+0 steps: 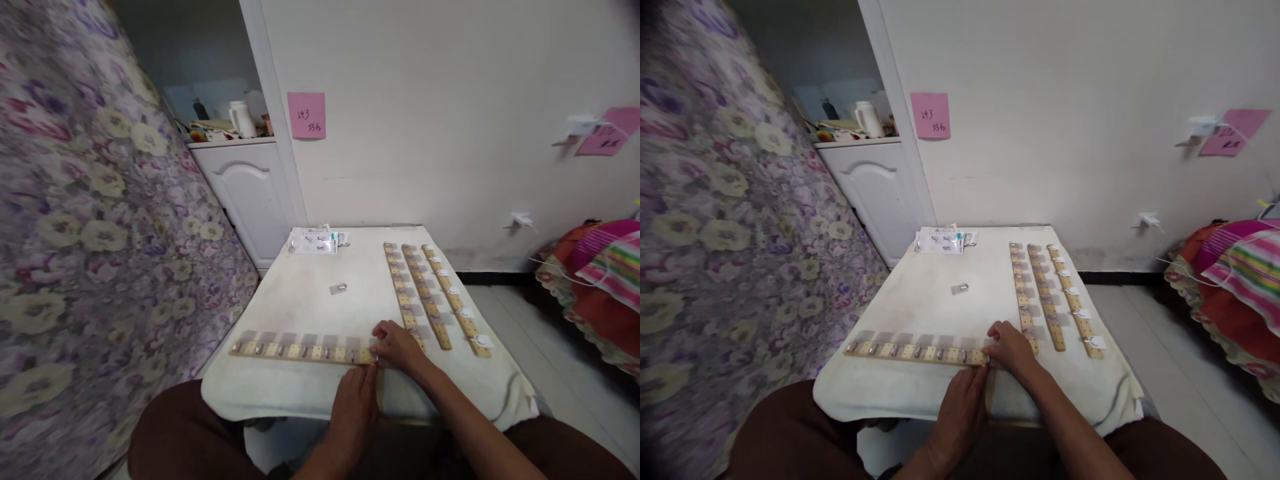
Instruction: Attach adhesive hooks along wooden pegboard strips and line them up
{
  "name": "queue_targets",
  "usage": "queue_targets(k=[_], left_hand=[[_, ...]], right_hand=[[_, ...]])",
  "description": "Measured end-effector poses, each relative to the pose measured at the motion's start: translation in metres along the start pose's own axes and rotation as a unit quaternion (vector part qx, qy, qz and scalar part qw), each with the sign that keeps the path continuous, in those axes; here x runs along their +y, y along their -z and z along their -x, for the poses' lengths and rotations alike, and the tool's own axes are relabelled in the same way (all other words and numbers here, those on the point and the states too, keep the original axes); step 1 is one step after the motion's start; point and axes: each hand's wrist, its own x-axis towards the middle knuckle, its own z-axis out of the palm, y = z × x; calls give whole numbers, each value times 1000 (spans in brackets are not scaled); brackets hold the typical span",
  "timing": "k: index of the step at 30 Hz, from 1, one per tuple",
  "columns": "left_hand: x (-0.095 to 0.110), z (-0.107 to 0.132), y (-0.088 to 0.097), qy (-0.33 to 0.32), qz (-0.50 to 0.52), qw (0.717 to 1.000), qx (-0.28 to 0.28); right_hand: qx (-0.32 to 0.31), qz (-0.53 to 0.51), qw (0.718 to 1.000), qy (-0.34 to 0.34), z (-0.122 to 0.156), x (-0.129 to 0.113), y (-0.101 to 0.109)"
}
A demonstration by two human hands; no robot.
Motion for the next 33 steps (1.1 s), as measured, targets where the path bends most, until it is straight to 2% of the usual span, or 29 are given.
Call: queue_targets(k=[5,8,12,16,19,22,24,26,28,31,33], left_hand=[[0,1,2,5,-2,1000,1],[-2,2,0,-8,4,1000,16],[-4,3,-3,-20,11,999,36],[-7,4,-2,-28,13,998,46],[-7,7,0,-40,13,997,61],[-5,11,6,-69,15,993,99],[-3,9,17,-93,27,987,125],[-4,-2,37,-93,53,985,134],[-11,-24,62,-42,80,987,129],[-39,-76,94,47,61,991,105],[-65,-112,102,91,20,992,79]], right_hand=[[5,-12,1000,21,1,3,-2],[23,-22,998,45,0,3,4],[136,-51,986,82,4,0,32],[239,-84,966,52,17,5,70],[272,-100,957,21,26,14,87],[280,-111,954,15,30,22,92],[277,-120,953,18,30,23,92],[271,-130,954,23,30,22,91],[263,-137,955,23,30,21,91],[258,-140,956,17,29,20,91],[257,-133,957,11,28,21,91]])
